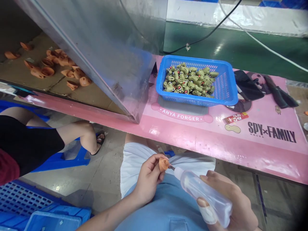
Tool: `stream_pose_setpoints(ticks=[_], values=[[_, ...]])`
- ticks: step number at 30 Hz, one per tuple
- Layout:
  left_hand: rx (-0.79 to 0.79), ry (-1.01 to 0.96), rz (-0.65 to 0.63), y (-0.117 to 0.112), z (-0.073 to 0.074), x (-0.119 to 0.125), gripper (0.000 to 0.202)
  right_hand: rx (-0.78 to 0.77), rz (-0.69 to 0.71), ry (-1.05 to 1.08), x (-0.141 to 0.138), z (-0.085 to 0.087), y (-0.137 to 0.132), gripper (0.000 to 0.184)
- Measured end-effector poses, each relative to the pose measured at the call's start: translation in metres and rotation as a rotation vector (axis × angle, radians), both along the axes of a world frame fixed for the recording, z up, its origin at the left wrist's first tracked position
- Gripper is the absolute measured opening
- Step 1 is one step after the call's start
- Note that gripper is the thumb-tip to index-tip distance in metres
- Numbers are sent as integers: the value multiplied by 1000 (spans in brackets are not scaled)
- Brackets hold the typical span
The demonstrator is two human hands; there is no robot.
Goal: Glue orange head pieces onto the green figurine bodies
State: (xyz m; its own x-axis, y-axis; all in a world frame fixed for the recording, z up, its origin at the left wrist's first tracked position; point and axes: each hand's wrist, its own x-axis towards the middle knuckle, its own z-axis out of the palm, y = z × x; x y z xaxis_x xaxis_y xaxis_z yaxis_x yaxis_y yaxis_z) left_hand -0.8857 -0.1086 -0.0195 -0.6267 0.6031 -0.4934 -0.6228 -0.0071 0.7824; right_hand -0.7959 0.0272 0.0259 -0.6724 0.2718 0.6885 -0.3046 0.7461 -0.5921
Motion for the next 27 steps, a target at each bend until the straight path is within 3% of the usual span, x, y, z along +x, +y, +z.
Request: stream_pose_setpoints(ticks=[5,18,27], values=[[14,-9,32,2,0,0,15,-7,-23,-11,3,-2,0,31],[124,-100,40,0,1,1,10,-77,129,52,-11,6,-3,12],[116,-91,56,3,3,0,9,-74,95,58,-5,3,-1,17]])
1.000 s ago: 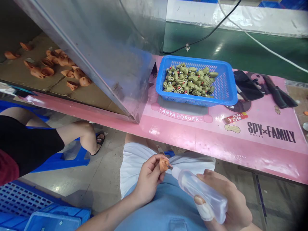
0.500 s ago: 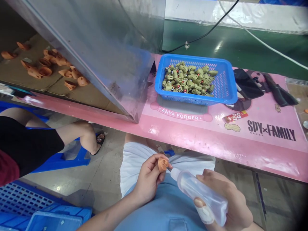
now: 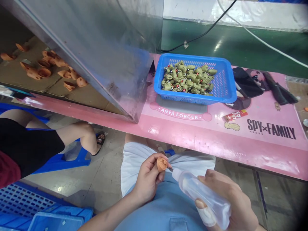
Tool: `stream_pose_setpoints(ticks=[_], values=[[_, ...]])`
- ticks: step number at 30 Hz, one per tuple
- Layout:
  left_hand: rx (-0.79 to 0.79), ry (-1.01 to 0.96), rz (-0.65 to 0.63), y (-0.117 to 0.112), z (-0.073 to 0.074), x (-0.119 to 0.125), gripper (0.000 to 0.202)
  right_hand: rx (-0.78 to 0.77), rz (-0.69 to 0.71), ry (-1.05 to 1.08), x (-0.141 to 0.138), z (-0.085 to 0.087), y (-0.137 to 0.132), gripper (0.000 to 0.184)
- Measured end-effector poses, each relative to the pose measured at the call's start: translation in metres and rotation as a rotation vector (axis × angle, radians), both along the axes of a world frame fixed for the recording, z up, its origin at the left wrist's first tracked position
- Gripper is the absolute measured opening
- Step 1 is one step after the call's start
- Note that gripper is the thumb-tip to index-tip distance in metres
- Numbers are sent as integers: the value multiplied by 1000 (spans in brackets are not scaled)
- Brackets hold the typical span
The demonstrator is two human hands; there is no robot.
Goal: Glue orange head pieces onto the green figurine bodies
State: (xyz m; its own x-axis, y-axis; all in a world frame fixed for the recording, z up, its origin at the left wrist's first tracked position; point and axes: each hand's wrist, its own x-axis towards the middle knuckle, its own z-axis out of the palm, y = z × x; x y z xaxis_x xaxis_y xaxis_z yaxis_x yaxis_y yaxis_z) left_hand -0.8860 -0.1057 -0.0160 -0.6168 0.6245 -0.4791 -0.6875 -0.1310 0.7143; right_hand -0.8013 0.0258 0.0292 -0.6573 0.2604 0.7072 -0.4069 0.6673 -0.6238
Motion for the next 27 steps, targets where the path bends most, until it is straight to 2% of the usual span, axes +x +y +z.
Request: stream_pose_setpoints(ticks=[6,14,18,27], values=[[9,13,-19,-2,-2,1,10,-6,28,-21,0,-2,0,25],[-39,55,-71,-5,-4,1,11,23,39,-17,-3,1,-1,25],[-12,49,-43,-3,-3,0,11,-8,14,-5,-1,0,-2,23],[14,6,-32,-2,-2,0,8,-34,12,-89,11,-6,0,43]])
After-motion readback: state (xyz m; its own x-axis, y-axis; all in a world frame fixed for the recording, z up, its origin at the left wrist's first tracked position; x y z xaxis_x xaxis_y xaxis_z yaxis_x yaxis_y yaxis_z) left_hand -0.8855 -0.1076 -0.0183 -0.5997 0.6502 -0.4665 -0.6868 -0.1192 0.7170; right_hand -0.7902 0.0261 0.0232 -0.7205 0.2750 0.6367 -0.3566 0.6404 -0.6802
